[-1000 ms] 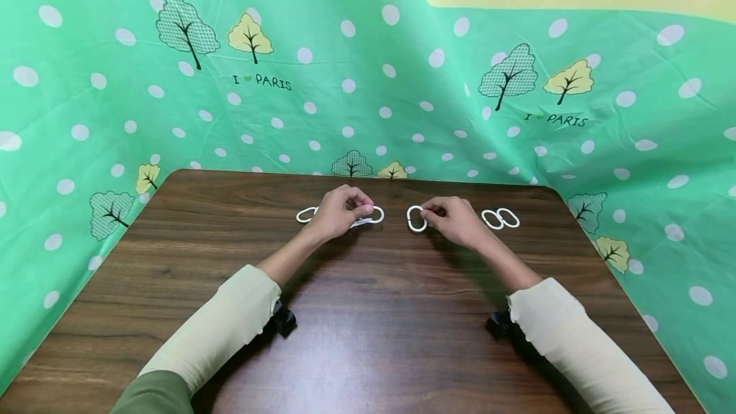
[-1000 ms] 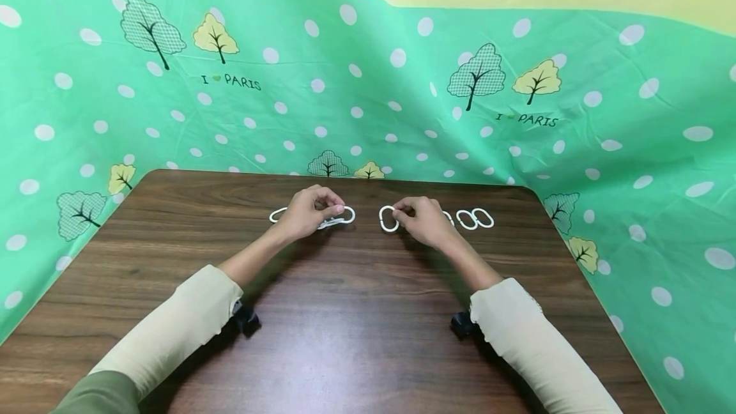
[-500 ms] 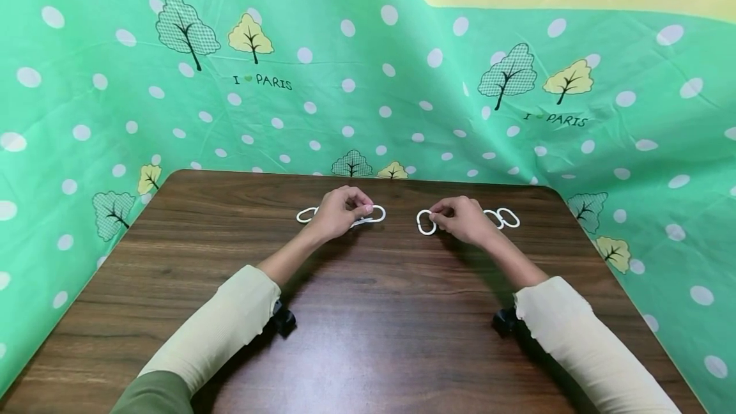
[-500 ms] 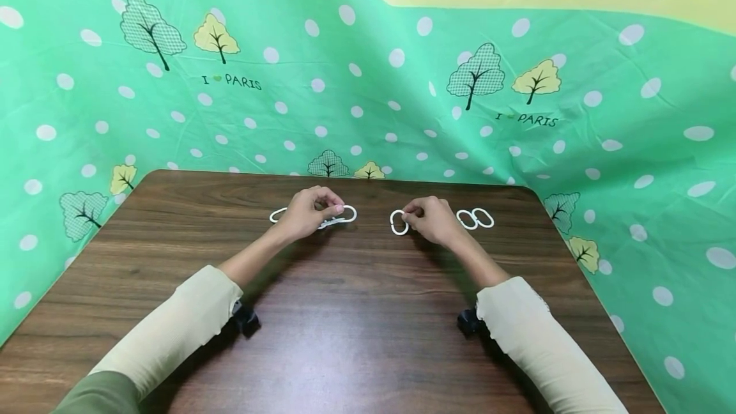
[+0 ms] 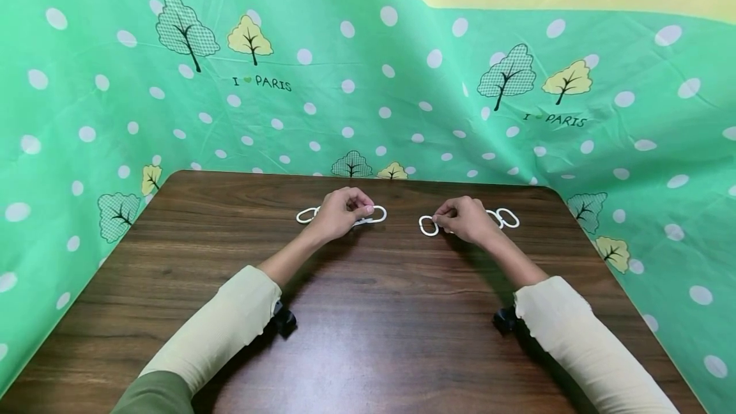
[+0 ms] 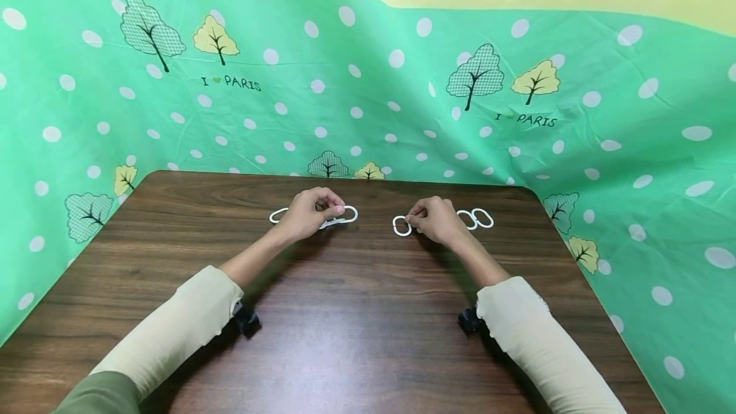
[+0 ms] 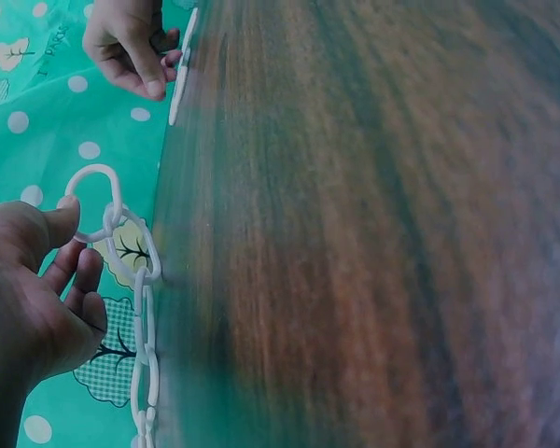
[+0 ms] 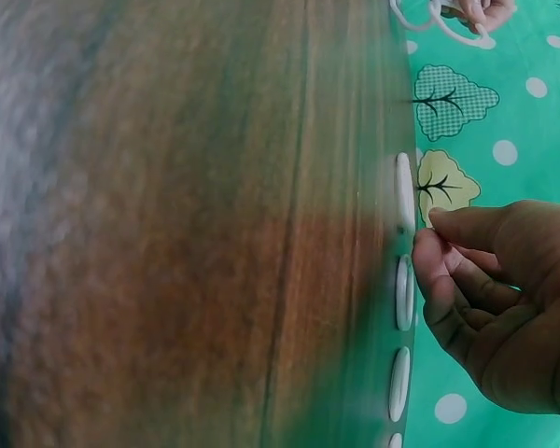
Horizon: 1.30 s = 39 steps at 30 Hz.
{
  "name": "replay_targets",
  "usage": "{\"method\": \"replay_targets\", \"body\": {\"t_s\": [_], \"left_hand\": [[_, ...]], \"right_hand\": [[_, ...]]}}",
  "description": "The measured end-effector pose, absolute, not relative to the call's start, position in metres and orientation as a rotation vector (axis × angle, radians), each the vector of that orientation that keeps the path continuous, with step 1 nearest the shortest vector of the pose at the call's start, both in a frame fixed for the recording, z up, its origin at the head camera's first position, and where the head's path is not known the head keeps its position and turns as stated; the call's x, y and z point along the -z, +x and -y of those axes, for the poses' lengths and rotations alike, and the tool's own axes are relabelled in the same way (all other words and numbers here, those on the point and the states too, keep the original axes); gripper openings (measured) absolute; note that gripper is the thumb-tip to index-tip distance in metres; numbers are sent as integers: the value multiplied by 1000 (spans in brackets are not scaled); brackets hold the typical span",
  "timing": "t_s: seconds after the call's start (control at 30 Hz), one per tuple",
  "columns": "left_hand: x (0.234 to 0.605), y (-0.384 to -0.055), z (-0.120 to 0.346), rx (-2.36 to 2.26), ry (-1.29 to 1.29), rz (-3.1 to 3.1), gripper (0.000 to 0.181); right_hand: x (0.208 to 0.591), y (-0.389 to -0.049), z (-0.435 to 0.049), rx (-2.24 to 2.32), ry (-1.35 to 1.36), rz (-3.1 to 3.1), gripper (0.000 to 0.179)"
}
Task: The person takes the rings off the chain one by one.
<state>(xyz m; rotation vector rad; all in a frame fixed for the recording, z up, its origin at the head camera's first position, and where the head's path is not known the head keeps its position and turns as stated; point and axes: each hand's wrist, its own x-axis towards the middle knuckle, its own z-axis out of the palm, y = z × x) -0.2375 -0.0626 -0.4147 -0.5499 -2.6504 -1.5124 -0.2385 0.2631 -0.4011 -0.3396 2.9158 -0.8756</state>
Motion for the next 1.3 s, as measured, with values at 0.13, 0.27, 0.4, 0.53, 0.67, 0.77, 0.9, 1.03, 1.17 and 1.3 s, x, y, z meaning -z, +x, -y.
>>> {"method": "replay_targets", "body": {"t_s": [0.13, 0.27, 0.4, 0.53, 0.67, 0.77, 0.9, 1.03, 1.17, 1.3], "left_hand": [[414, -236, 62, 1519, -552, 2651, 10], [412, -235, 61, 1518, -551, 2656, 10], [412, -235, 61, 1518, -556, 2657, 11], [412, -235, 61, 1522, -554, 2655, 11], [414, -236, 61, 1528, -550, 2650, 10], [416, -236, 61, 1533, -550, 2647, 11], [416, -236, 61, 1538, -546, 2648, 10], [416, -236, 61, 1549, -543, 2647, 8], [415, -235, 62, 1555, -547, 2639, 8], [415, -234, 61, 1555, -552, 2632, 10]], "right_hand": [[400, -238, -261, 894, -357, -2912, 17], [400, -236, -256, 903, -389, -2901, 17], [401, -235, -249, 922, -419, -2891, 16], [399, -233, -241, 928, -451, -2907, 14], [398, -232, -231, 926, -477, -2925, 13], [398, -231, -223, 969, -494, -2903, 13], [397, -229, -212, 1037, -514, -2846, 15], [396, -227, -201, 1100, -537, -2796, 16], [395, -226, -193, 1155, -548, -2755, 16], [396, -225, -187, 1186, -562, -2743, 18]]}}
